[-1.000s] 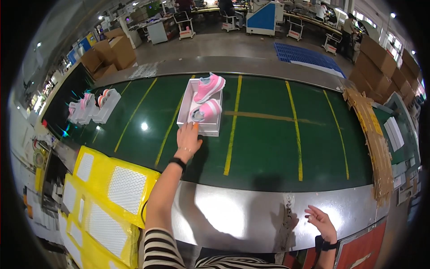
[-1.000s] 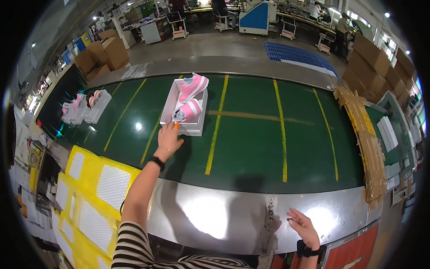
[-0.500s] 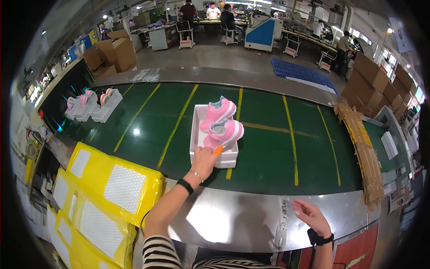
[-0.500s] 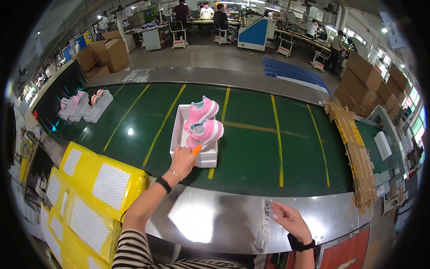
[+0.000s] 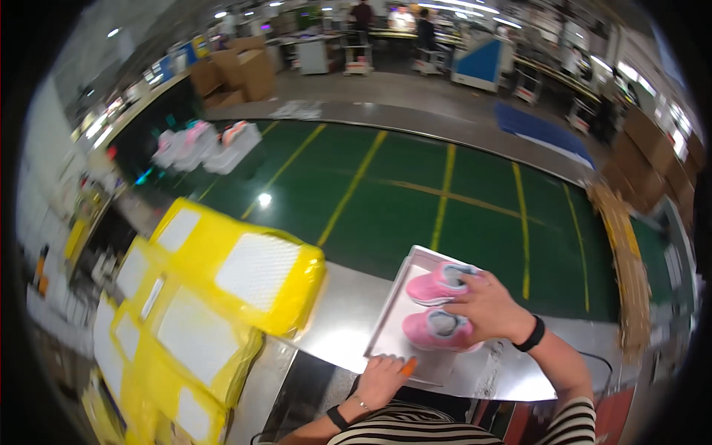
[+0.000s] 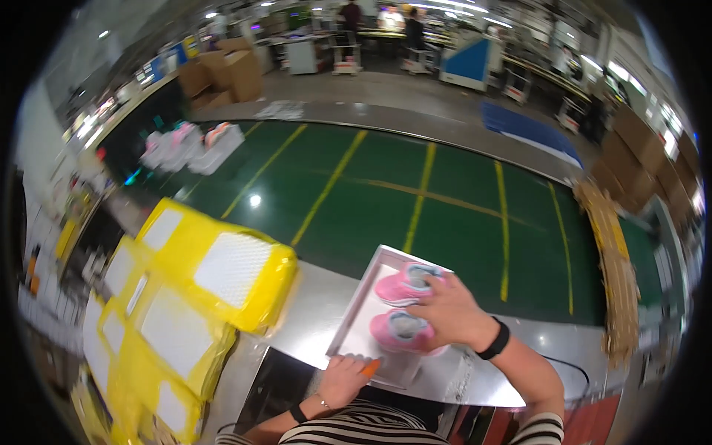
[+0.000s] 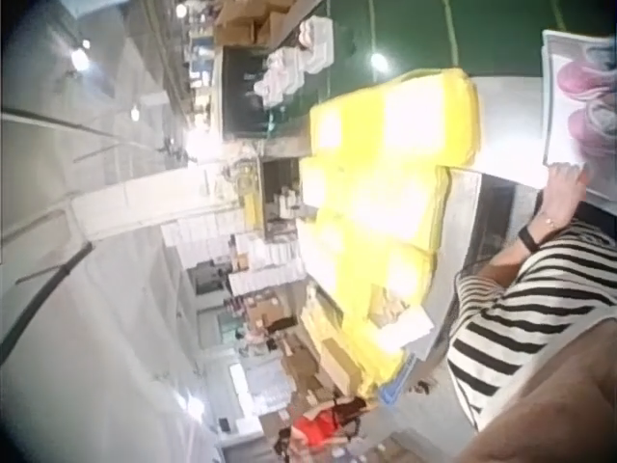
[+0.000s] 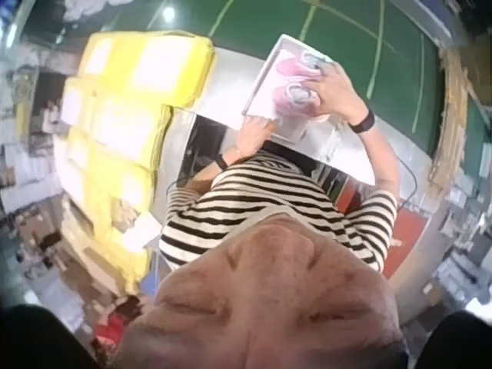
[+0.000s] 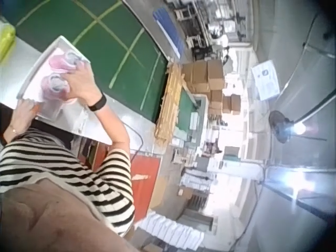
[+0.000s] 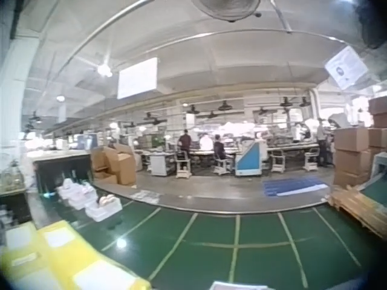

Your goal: The recorder is packing finished shoes into white boxes with tissue paper at a factory workstation.

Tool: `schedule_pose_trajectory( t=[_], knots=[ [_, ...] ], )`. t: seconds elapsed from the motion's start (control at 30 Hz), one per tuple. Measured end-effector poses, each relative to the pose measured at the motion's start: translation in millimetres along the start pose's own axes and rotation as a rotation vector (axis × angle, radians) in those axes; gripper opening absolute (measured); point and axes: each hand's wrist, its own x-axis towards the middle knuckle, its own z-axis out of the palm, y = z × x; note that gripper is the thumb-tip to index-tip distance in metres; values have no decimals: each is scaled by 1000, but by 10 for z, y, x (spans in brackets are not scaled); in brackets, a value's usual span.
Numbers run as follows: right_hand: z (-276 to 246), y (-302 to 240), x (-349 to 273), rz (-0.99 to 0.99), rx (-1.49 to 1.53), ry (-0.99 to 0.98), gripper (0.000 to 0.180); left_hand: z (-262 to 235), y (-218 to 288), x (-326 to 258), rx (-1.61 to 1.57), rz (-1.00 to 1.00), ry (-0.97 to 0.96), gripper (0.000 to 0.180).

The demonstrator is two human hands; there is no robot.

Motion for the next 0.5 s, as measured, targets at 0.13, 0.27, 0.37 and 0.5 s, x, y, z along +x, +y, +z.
schedule_pose_trajectory(
  t=[0.13, 0.27, 0.37, 0.5],
  knots=[
    [-261, -35, 80, 6, -112, -176, 67, 163, -56, -29, -39, 29, -20, 40],
    [-193, 48, 189, -121, 287, -344, 58, 147, 39, 8, 77, 30, -21, 27],
    [-79, -39, 74, -174, 242, -421, 55, 156, 57, 24, 104, 30, 113, 16],
    [-318, -134, 24, -49, -224, -208, 51, 116, 64, 59, 154, 35, 110, 10]
  ],
)
